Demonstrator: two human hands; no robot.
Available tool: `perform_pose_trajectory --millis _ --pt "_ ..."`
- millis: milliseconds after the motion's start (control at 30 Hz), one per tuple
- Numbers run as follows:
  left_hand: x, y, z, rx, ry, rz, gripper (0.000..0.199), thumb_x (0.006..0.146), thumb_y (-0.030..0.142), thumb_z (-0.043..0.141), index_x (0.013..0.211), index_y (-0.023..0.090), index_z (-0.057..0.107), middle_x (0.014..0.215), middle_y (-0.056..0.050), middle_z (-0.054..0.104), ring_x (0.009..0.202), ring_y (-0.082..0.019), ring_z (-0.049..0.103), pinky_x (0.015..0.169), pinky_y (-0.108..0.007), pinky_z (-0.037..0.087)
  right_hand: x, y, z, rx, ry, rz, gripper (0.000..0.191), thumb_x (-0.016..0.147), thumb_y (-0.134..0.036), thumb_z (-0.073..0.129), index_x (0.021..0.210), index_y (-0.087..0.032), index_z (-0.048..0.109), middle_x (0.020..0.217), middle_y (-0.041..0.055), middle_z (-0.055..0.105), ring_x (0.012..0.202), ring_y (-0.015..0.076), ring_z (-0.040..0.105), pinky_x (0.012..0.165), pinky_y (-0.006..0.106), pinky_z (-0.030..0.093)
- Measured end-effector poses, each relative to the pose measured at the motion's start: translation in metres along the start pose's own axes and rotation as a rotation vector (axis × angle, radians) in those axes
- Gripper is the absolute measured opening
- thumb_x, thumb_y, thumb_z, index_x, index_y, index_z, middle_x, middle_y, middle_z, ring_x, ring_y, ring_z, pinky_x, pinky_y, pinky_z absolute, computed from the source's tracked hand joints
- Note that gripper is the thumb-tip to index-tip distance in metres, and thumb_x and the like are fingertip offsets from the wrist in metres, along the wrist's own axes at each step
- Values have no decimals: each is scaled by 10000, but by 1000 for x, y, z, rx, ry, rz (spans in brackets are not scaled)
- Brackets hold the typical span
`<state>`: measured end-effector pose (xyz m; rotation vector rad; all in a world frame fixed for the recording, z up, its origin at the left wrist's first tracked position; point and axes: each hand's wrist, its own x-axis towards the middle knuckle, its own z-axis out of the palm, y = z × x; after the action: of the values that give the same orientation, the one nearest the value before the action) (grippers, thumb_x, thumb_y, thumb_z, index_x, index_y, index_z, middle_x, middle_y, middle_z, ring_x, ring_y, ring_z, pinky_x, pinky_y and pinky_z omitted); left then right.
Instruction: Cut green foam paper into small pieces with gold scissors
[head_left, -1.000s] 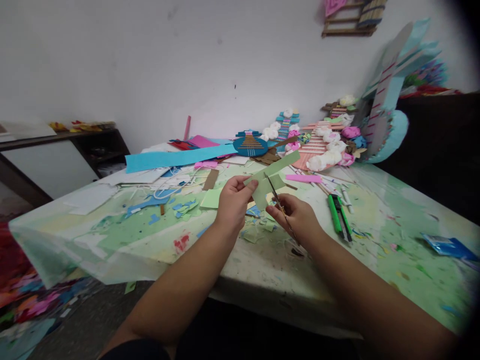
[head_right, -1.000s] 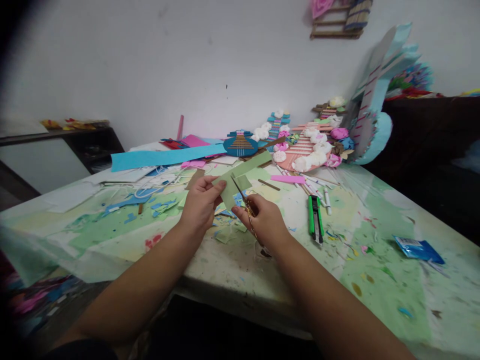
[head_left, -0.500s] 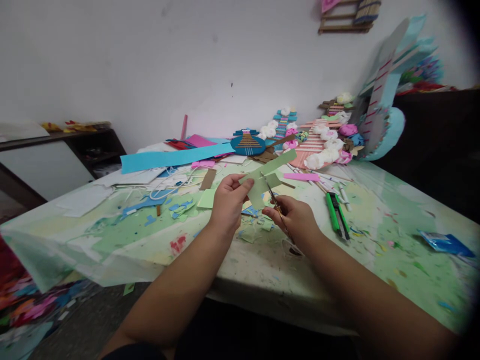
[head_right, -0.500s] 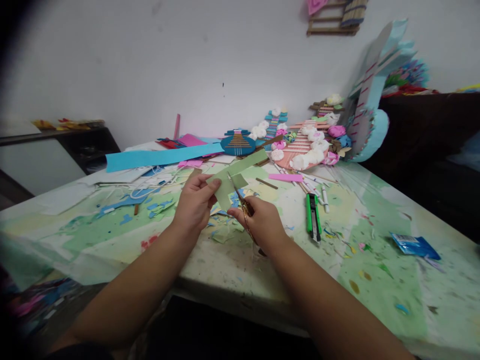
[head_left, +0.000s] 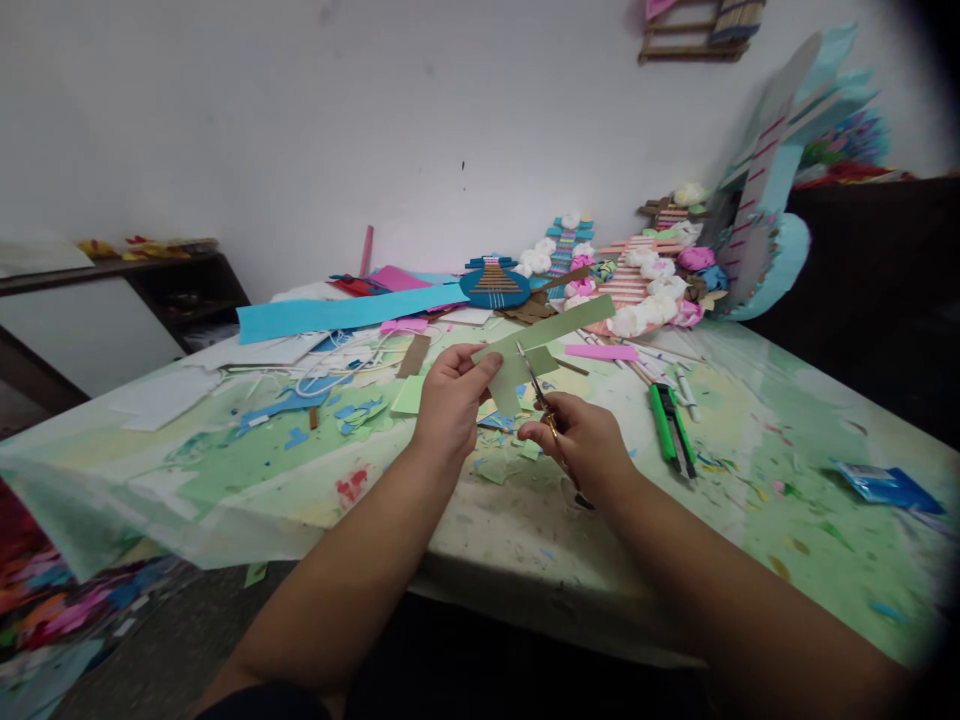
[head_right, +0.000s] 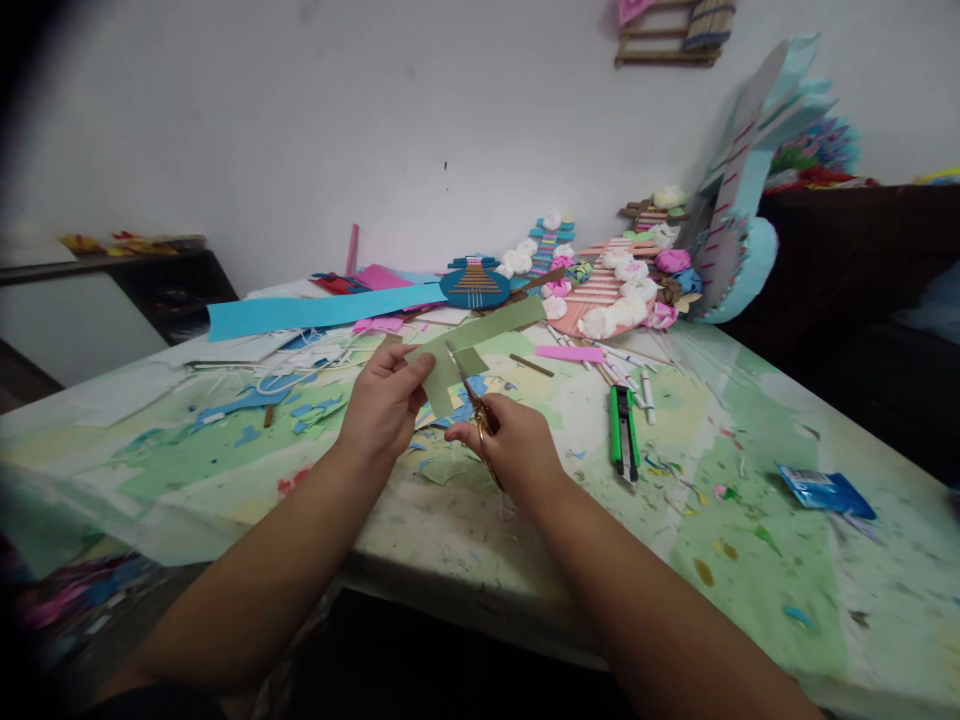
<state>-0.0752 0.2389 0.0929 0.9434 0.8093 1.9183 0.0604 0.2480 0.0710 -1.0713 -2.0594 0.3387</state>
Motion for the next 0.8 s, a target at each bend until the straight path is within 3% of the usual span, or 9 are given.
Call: perform_pose_trajectory --millis 233,433,800 --pt "0 2 -1 3 -11 -44 246 552 243 640 750 168 515 600 46 541 493 -49 494 468 -166 377 0 -1 -1 -30 2 -16 387 611 -556 493 672 -177 540 459 -46 392 443 81 333 427 204 237" --pt "-1 0 0 -70 -192 -202 240 580 233 620 785 155 524 657 12 574 520 -80 521 481 -206 412 0 0 1 -2 -4 -8 407 597 -574 492 678 -178 537 476 -38 426 453 85 353 433 204 248" --pt "-3 2 3 -82 -136 -196 204 559 211 628 734 133 559 612 9 590 469 -67 508 463 -194 417 1 1 1 -35 -4 -1 398 598 -569 494 667 -180 536 478 -32 450 451 86 361 435 207 256"
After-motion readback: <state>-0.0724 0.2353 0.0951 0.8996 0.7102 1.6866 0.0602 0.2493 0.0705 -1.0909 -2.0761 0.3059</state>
